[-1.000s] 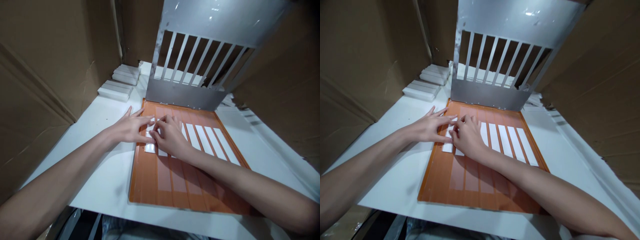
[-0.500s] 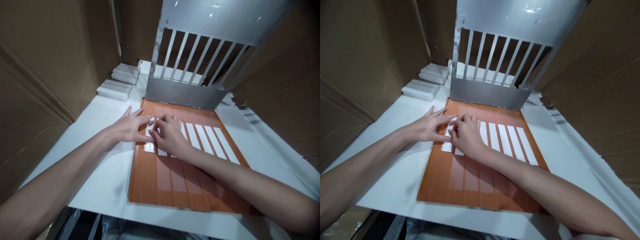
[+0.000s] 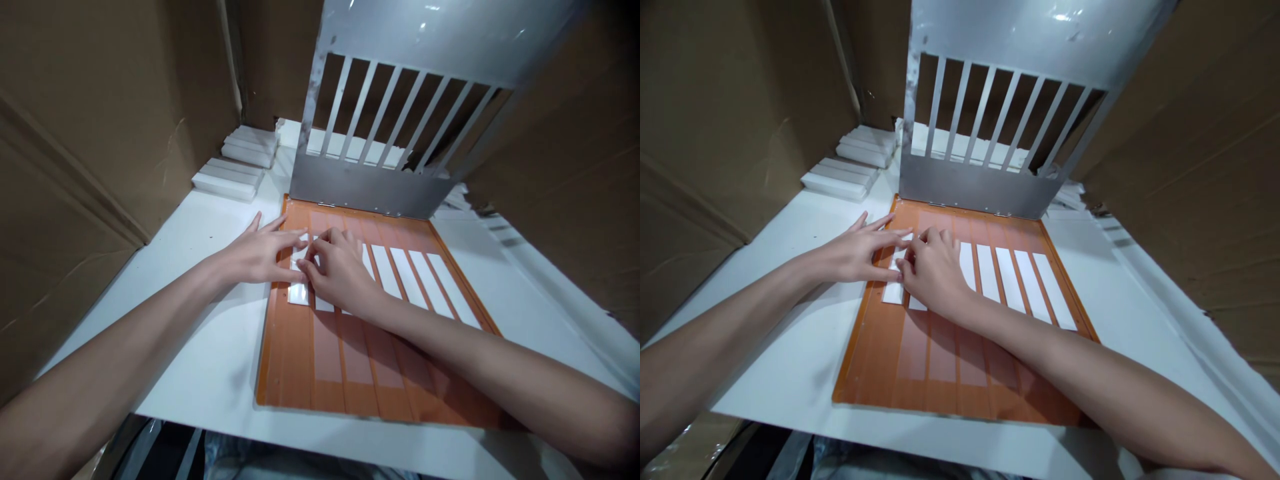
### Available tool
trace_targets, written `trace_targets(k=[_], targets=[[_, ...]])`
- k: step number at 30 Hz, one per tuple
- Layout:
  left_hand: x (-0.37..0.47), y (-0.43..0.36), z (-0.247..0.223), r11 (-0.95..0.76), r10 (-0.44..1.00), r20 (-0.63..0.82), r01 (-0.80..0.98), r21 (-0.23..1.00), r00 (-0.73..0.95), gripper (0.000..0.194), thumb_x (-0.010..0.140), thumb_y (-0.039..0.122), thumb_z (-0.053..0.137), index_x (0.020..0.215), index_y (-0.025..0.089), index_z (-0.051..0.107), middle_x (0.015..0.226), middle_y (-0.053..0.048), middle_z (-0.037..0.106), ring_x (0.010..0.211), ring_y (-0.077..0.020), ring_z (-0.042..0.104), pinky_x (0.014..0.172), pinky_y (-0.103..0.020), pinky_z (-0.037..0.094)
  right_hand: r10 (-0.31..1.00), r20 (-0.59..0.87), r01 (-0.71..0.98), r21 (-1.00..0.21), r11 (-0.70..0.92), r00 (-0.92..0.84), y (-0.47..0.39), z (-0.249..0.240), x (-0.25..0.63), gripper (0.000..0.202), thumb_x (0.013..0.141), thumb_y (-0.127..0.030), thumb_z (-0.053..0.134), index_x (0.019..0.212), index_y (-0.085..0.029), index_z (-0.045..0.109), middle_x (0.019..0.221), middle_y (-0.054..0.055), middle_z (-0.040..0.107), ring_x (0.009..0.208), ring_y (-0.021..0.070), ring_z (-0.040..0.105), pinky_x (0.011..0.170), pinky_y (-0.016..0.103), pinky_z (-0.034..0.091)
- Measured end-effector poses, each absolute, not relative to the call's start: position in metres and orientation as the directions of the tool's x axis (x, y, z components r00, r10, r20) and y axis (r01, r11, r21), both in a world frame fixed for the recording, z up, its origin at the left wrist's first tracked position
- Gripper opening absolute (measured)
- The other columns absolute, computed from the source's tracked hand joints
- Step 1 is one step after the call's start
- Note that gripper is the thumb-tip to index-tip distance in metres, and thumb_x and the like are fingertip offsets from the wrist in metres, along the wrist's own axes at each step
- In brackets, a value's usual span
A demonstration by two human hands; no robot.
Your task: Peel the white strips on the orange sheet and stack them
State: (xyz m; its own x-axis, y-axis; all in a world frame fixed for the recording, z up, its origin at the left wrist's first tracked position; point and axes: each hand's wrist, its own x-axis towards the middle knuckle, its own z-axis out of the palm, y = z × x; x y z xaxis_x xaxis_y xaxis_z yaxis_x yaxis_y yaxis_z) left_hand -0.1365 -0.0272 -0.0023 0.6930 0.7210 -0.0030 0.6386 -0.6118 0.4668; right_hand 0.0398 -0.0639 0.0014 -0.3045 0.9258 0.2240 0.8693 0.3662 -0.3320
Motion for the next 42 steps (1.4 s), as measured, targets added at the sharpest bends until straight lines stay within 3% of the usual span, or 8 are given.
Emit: trace_targets(k=[4,11,15,18,24,31,39,42], targets=[[-0.137,-0.027,-0.004,-0.608,0.721,0.001,0.633,0.479,0.693,0.058,0.077,0.061,0.049,0.125,0.030,0.047,0.145,0.003,0.030,0.138,-0.0281,0.004,0.106,-0.056,-0.007,0.931,0.204,0.885,-0.303,0.354,-0.303,-0.065,0.003,0.039,0.017,0.080,-0.031,0.054,0.072,-0.018,0.061,0.086,0.009,0.051,0.086,0.0247,0.042,0.076,0.039,0.032],[-0.135,-0.026,-0.005,-0.594,0.733,0.004,0.637,0.492,0.681,0.052,0.078,0.060,0.049,0.121,0.030,0.049,0.144,0.003,0.033,0.138,-0.0272,0.006,0.105,-0.056,-0.009,0.924,0.214,0.927,-0.136,0.349,-0.317,-0.060,0.005,0.038,0.021,0.082,-0.036,0.051,0.081,-0.017,0.058,0.091,0.012,0.052,0.088,0.0273,0.041,0.075,0.039,0.030],[-0.134,-0.027,-0.004,-0.575,0.753,0.021,0.642,0.507,0.658,0.046,0.078,0.060,0.049,0.111,0.029,0.055,0.142,0.003,0.037,0.138,-0.0271,0.008,0.106,-0.057,-0.009,0.902,0.277,0.928,-0.080,0.365,-0.331,-0.057,0.008,0.042,0.017,0.083,-0.029,0.047,0.086,-0.015,0.058,0.095,0.013,0.053,0.089,0.0270,0.041,0.072,0.036,0.029],[-0.132,-0.028,-0.005,-0.561,0.772,0.044,0.647,0.517,0.634,0.039,0.080,0.056,0.050,0.105,0.027,0.057,0.138,0.002,0.043,0.137,-0.0276,0.011,0.106,-0.058,-0.007,0.846,0.303,0.876,-0.068,0.478,-0.438,-0.072,0.015,0.045,0.019,0.083,-0.018,0.042,0.092,-0.014,0.059,0.097,0.013,0.056,0.089,0.0257,0.043,0.072,0.036,0.028],[-0.128,-0.027,-0.009,-0.548,0.799,0.098,0.652,0.525,0.593,0.036,0.083,0.053,0.047,0.101,0.024,0.060,0.131,0.000,0.052,0.137,-0.0268,0.014,0.106,-0.056,-0.009,0.690,0.180,0.667,-0.175,0.724,-0.701,-0.116,0.022,0.047,0.023,0.083,-0.009,0.041,0.088,-0.013,0.063,0.088,0.008,0.065,0.082,0.0188,0.052,0.077,0.034,0.030],[-0.125,-0.026,-0.008,-0.539,0.832,0.158,0.704,0.463,0.533,0.028,0.084,0.048,0.048,0.090,0.027,0.066,0.146,0.005,0.028,0.138,-0.0291,0.000,0.106,-0.058,-0.002,0.652,0.152,0.642,-0.118,0.758,-0.743,-0.118,0.018,0.048,0.027,0.076,-0.009,0.046,0.095,-0.012,0.065,0.087,0.008,0.066,0.085,0.0207,0.054,0.077,0.035,0.031],[-0.123,-0.027,-0.012,-0.507,0.854,0.153,0.731,0.457,0.497,0.030,0.088,0.044,0.042,0.093,0.029,0.067,0.146,0.006,0.028,0.138,-0.0291,0.004,0.107,-0.056,0.003,0.651,0.158,0.631,-0.160,0.759,-0.742,-0.117,0.018,0.048,0.030,0.067,-0.006,0.049,0.091,-0.015,0.065,0.083,0.007,0.065,0.078,0.0188,0.054,0.077,0.034,0.030],[-0.125,-0.027,-0.012,-0.525,0.843,0.152,0.725,0.445,0.517,0.034,0.084,0.053,0.045,0.097,0.030,0.066,0.146,0.004,0.027,0.138,-0.0307,0.005,0.107,-0.057,0.004,0.649,0.147,0.635,-0.138,0.760,-0.746,-0.117,0.019,0.048,0.031,0.065,-0.005,0.047,0.090,-0.014,0.065,0.084,0.007,0.064,0.079,0.0187,0.054,0.078,0.034,0.030]])
